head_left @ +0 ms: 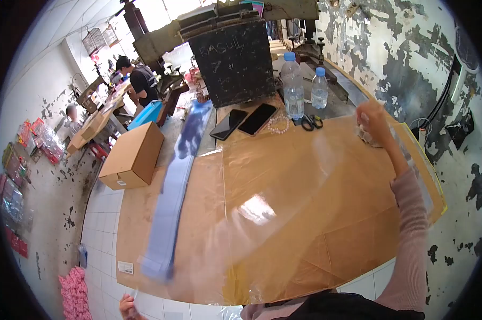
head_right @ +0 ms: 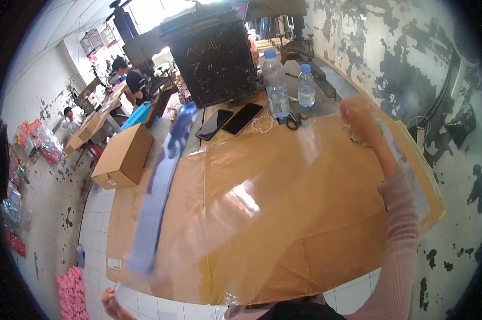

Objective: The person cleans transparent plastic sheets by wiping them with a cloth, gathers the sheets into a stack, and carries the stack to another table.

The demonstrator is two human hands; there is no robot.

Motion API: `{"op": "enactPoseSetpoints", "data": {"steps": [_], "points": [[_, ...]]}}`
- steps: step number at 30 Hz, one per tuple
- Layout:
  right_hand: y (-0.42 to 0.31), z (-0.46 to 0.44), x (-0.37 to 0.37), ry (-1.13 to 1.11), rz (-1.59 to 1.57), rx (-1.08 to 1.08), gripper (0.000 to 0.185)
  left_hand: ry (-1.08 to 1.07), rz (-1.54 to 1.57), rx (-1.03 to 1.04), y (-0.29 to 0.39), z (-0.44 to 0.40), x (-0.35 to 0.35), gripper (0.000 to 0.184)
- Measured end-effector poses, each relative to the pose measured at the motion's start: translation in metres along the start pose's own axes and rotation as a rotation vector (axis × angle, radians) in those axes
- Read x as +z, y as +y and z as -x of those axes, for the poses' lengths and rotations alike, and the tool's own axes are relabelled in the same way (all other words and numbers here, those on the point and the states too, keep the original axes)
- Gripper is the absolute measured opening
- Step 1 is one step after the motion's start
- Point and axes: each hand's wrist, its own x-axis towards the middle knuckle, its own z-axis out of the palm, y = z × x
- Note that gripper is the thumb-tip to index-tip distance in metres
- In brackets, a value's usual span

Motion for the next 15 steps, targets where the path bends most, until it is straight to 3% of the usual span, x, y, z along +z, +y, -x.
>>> {"op": "enactPoseSetpoints", "data": {"steps": [1,2,3,4,5,6,7,8,10,12,15], "points": [[0.018,-0.005,0.003,0.003,0.116,0.056,0.017,-0.034,-0.015,0.035,0.010,0.000,0.017,0.011],[0.037,-0.002,0.008,0.011,0.231,0.111,0.025,-0.241,-0.106,0.270,0.011,-0.004,0.026,0.013],[0.044,0.006,0.013,-0.030,0.270,0.174,0.036,-0.169,-0.083,0.402,0.006,0.001,0.055,0.022],[0.052,0.015,0.020,-0.070,0.307,0.234,0.048,-0.339,-0.047,0.079,0.018,0.017,0.071,0.011],[0.060,0.024,0.029,-0.112,0.343,0.288,0.060,-0.481,-0.070,0.121,0.029,0.026,0.092,0.011],[0.088,0.047,0.052,-0.197,0.317,0.378,0.085,-0.557,-0.002,0.092,0.034,0.035,0.109,0.017],[0.083,0.058,0.049,-0.368,0.293,0.452,0.079,-0.616,0.059,-0.048,0.037,0.046,0.121,0.020],[0.076,0.069,0.047,-0.545,0.269,0.522,0.073,-0.650,0.010,-0.005,0.037,0.053,0.132,0.020],[0.116,0.093,0.063,-0.240,0.247,0.445,0.061,-0.636,0.009,-0.058,0.036,0.053,0.132,0.020],[0.151,0.105,0.055,-0.107,0.334,0.536,0.046,-0.648,-0.002,-0.047,0.035,0.051,0.133,0.019],[0.127,0.075,0.000,0.045,0.360,0.814,0.038,-0.640,0.006,-0.043,0.038,0.051,0.134,0.018]]}}
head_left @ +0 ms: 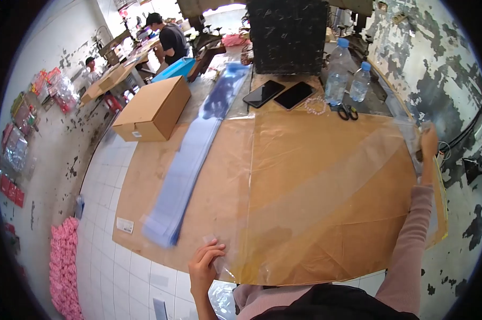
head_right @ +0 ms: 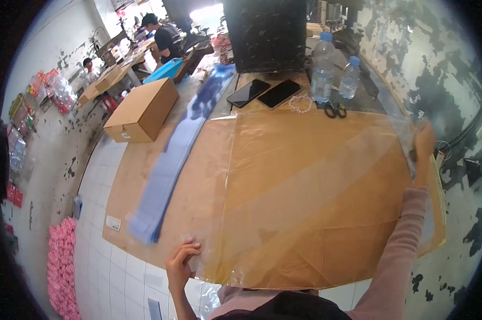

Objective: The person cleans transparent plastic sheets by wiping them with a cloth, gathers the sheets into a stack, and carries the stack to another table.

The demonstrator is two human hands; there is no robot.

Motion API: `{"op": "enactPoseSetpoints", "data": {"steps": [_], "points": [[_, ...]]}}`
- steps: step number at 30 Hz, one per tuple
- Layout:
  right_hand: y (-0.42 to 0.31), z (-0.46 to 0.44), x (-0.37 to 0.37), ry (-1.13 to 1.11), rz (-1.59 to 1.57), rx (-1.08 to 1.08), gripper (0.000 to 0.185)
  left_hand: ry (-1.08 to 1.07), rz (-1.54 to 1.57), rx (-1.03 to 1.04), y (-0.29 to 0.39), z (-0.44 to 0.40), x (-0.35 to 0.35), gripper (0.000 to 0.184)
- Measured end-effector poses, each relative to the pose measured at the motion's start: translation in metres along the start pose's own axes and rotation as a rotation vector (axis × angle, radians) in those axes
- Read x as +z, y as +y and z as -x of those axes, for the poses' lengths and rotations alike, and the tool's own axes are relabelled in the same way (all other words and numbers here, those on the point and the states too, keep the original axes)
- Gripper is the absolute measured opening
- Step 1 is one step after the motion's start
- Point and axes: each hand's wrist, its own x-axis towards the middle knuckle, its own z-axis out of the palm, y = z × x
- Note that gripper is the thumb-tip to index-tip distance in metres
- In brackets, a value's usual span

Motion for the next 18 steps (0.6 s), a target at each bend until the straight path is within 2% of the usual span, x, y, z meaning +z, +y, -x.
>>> {"op": "enactPoseSetpoints", "data": {"steps": [1,3,5,6,7,8,9,10,11,13,16,17,18], "points": [[-0.020,0.002,-0.026,0.026,-0.017,0.034,0.037,-0.008,0.015,-0.005,-0.006,0.002,0.002,0.015],[-0.073,0.018,-0.072,0.083,-0.197,-0.108,0.035,-0.016,0.028,0.024,-0.004,0.001,0.003,0.014],[-0.140,0.062,-0.109,-0.123,-0.599,-0.399,0.032,-0.036,0.039,0.058,0.002,-0.005,0.007,0.013],[-0.194,0.105,-0.142,-0.457,-0.788,-0.254,0.026,-0.054,0.043,0.076,0.005,-0.009,0.008,0.014],[-0.238,0.146,-0.162,-0.689,-0.924,-0.337,0.023,-0.074,0.047,0.097,0.007,-0.009,0.010,0.014],[-0.268,0.188,-0.164,-0.701,-0.953,-0.536,0.020,-0.083,0.041,0.099,0.007,-0.008,0.010,0.014],[-0.301,0.211,-0.176,-0.572,-0.784,-1.029,0.022,-0.092,0.037,0.107,0.006,-0.008,0.011,0.014],[-0.320,0.245,-0.173,-0.654,-0.910,-1.057,0.029,-0.102,0.037,0.122,0.006,-0.009,0.012,0.014],[-0.339,0.273,-0.177,-0.841,-0.819,-1.078,0.035,-0.107,-0.048,0.137,0.008,-0.009,0.013,0.015],[-0.363,0.328,-0.162,-0.672,-0.779,-1.272,0.040,-0.111,-0.218,0.181,0.012,-0.003,0.012,0.019],[-0.358,0.372,-0.138,-0.336,-0.712,-1.396,0.050,-0.141,-0.252,0.179,0.018,0.002,0.013,0.021],[-0.356,0.374,-0.130,-0.358,-0.766,-1.369,0.047,-0.141,-0.333,0.261,0.014,0.004,0.013,0.018],[-0.353,0.370,-0.124,-0.387,-0.816,-1.353,0.045,-0.150,-0.331,0.320,0.012,0.003,0.014,0.022]]}}
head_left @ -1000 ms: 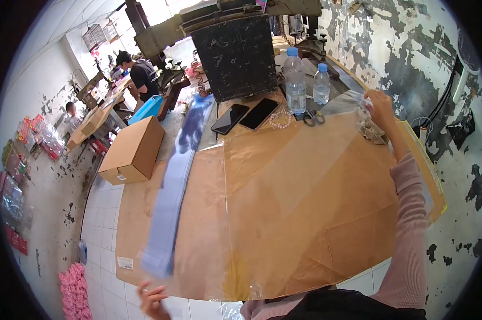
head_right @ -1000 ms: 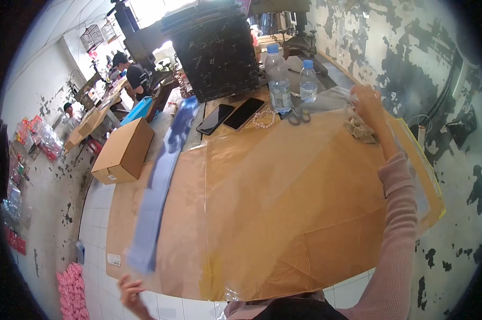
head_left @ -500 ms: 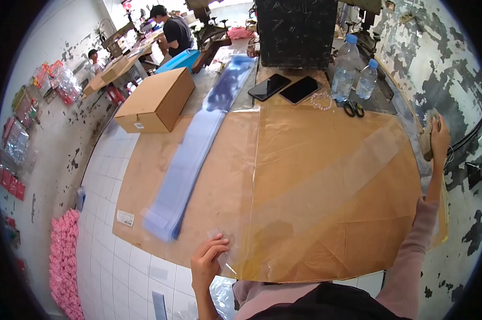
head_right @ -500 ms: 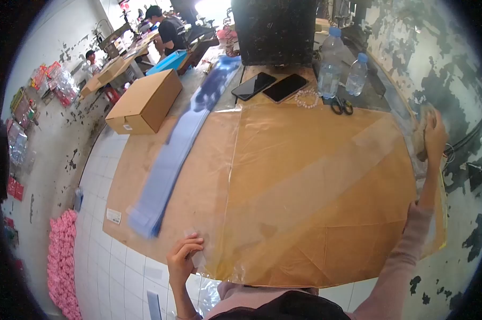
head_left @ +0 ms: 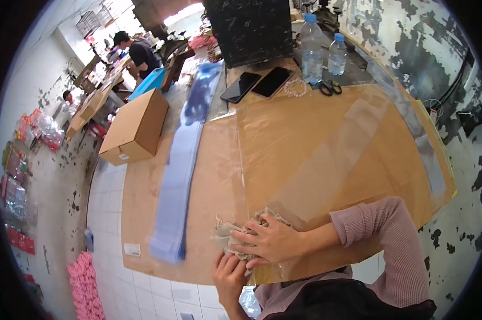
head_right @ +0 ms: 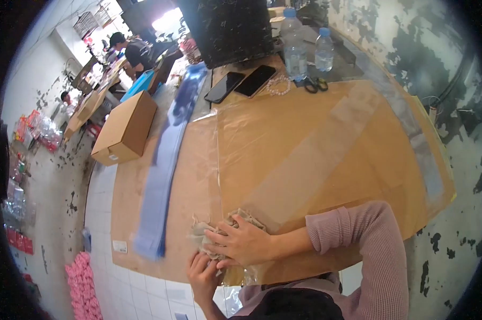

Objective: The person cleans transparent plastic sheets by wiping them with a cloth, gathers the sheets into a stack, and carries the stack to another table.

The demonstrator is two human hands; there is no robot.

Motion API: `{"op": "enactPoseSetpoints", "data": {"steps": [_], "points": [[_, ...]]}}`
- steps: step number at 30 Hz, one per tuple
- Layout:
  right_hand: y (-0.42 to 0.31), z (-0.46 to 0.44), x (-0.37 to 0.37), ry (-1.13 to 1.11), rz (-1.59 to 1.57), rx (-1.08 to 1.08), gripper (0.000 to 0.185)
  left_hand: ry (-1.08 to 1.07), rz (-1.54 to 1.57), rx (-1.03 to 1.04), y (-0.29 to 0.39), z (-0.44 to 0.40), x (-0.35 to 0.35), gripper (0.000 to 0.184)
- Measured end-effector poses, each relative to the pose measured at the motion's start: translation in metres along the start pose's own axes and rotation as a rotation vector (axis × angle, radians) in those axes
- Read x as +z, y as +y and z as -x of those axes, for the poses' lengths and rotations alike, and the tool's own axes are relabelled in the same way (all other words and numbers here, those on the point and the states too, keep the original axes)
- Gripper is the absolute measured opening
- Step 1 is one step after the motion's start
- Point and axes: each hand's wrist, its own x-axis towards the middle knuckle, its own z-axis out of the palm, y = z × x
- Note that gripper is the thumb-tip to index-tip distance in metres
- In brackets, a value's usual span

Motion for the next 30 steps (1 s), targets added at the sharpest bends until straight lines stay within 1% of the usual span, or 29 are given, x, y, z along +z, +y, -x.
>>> {"op": "enactPoseSetpoints", "data": {"steps": [1,2,4,7,9,10,11,13,15,17,19,22,23,26,29,30], "points": [[0.005,0.006,-0.002,0.006,-0.058,0.006,0.043,-0.001,0.002,0.052,-0.001,0.001,-0.001,0.027],[0.008,0.012,-0.003,-0.032,-0.031,0.046,0.041,-0.005,0.003,0.100,-0.002,0.001,-0.002,0.031],[0.015,0.018,-0.009,-0.096,0.021,0.128,0.037,0.031,-0.052,0.173,-0.003,-0.006,-0.008,0.032],[0.054,0.037,-0.018,-0.023,0.148,0.265,0.029,0.011,-0.088,0.234,-0.012,-0.006,-0.024,0.032],[0.089,0.055,-0.031,0.008,0.203,0.334,0.024,0.002,-0.080,0.146,-0.004,-0.002,-0.047,0.019],[0.113,0.071,-0.036,0.017,0.184,0.339,0.023,-0.001,-0.080,0.100,-0.002,0.001,-0.056,0.017],[0.138,0.087,-0.044,0.024,0.164,0.340,0.023,0.036,-0.118,0.069,-0.004,0.005,-0.062,0.018],[0.172,0.109,-0.077,-0.092,0.500,0.364,0.023,0.119,-0.234,0.021,-0.019,0.024,-0.072,0.017],[0.210,0.134,-0.102,0.008,0.519,0.665,0.022,0.190,-0.392,-0.015,-0.035,0.048,-0.088,0.015],[0.242,0.159,-0.123,0.033,0.463,0.905,0.023,0.240,-0.510,-0.071,-0.041,0.061,-0.097,0.015],[0.266,0.173,-0.136,0.069,0.518,0.944,0.022,0.274,-0.575,-0.142,-0.044,0.071,-0.100,0.014],[0.276,0.175,-0.144,0.081,0.558,1.010,0.022,0.231,-0.571,-0.282,-0.052,0.086,-0.093,0.013],[0.276,0.175,-0.145,0.074,0.560,1.032,0.023,0.251,-0.525,-0.272,-0.058,0.092,-0.088,0.012],[0.279,0.178,-0.153,0.047,0.463,1.042,0.023,0.185,-0.647,-0.352,-0.064,0.110,-0.083,0.014],[0.283,0.181,-0.154,0.107,0.423,0.974,0.026,0.133,-0.715,-0.383,-0.067,0.126,-0.084,0.017],[0.287,0.184,-0.156,0.081,0.415,1.023,0.026,0.205,-0.711,-0.437,-0.072,0.138,-0.085,0.019]]}}
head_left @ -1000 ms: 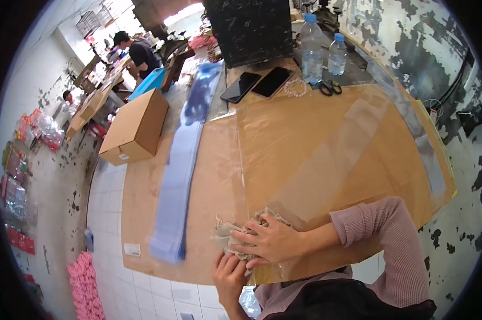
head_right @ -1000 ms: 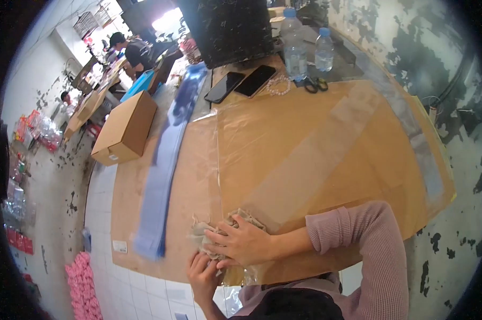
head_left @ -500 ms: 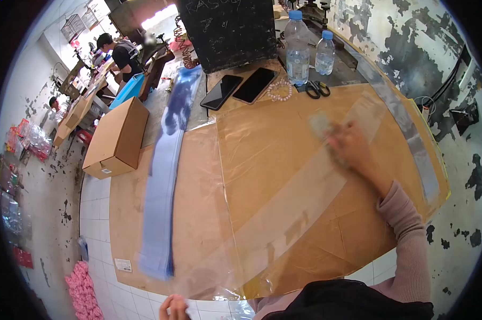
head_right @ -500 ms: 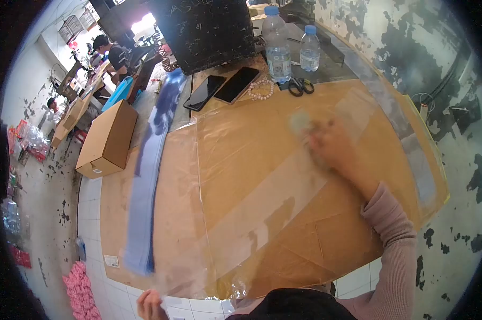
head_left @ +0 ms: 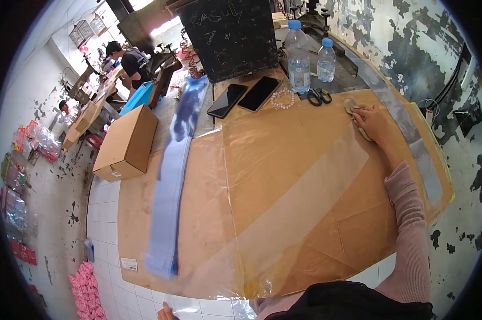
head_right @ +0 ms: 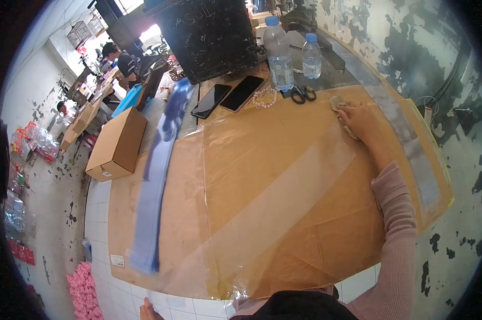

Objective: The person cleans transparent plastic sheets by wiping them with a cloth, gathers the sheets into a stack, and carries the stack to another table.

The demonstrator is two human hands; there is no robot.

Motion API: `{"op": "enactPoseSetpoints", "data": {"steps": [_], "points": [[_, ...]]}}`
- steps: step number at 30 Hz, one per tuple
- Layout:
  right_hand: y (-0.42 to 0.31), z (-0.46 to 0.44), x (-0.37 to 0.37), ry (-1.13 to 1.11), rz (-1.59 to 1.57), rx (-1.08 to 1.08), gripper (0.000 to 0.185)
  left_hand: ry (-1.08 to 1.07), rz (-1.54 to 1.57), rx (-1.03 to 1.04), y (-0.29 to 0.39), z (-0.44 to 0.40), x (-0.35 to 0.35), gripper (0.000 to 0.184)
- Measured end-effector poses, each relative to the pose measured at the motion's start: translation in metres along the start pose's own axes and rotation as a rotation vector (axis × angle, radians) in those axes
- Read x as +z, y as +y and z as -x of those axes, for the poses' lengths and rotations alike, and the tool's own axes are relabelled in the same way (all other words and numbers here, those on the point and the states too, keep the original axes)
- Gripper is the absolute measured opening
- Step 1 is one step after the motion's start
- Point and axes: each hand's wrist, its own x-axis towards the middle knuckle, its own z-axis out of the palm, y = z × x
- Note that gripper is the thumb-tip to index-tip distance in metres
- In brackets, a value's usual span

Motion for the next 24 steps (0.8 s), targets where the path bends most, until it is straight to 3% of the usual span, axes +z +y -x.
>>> {"op": "enactPoseSetpoints", "data": {"steps": [2,3,5,8,10,11,14,17,20,22,24], "points": [[0.010,-0.008,-0.003,-0.068,0.025,0.080,0.027,0.088,0.024,-0.153,-0.020,0.019,0.009,0.026],[0.008,-0.009,-0.007,-0.044,0.171,0.062,0.028,0.090,0.113,-0.329,-0.020,0.022,0.003,0.042],[-0.003,-0.008,-0.010,0.005,0.449,0.032,0.030,0.033,0.394,-0.510,-0.028,0.031,0.000,0.052],[-0.033,0.004,-0.001,0.256,0.377,-0.085,0.040,-0.083,0.761,-0.714,-0.033,0.044,0.003,0.058],[-0.068,0.024,-0.012,-0.096,0.004,0.011,0.060,-0.090,0.994,-0.747,-0.042,0.057,0.008,0.054],[-0.088,0.042,-0.024,-0.180,0.050,-0.018,0.064,-0.064,1.083,-0.832,-0.037,0.053,0.003,0.048],[-0.101,0.058,-0.034,-0.355,0.062,-0.036,0.071,0.077,1.533,-0.782,-0.065,0.078,0.026,0.046],[-0.092,0.051,-0.034,-0.465,-0.043,0.019,0.067,0.422,1.812,-1.162,-0.058,0.062,0.019,0.042],[-0.120,0.031,-0.052,-0.637,-0.259,-0.069,0.057,0.425,1.368,-1.165,-0.100,0.088,0.020,0.042],[-0.145,0.013,-0.064,-0.689,-0.392,-0.251,0.053,0.667,1.410,-1.135,-0.117,0.097,0.006,0.049],[-0.177,-0.010,-0.069,-0.635,-0.497,-0.503,0.052,0.877,1.386,-0.498,-0.145,0.118,0.015,0.048]]}}
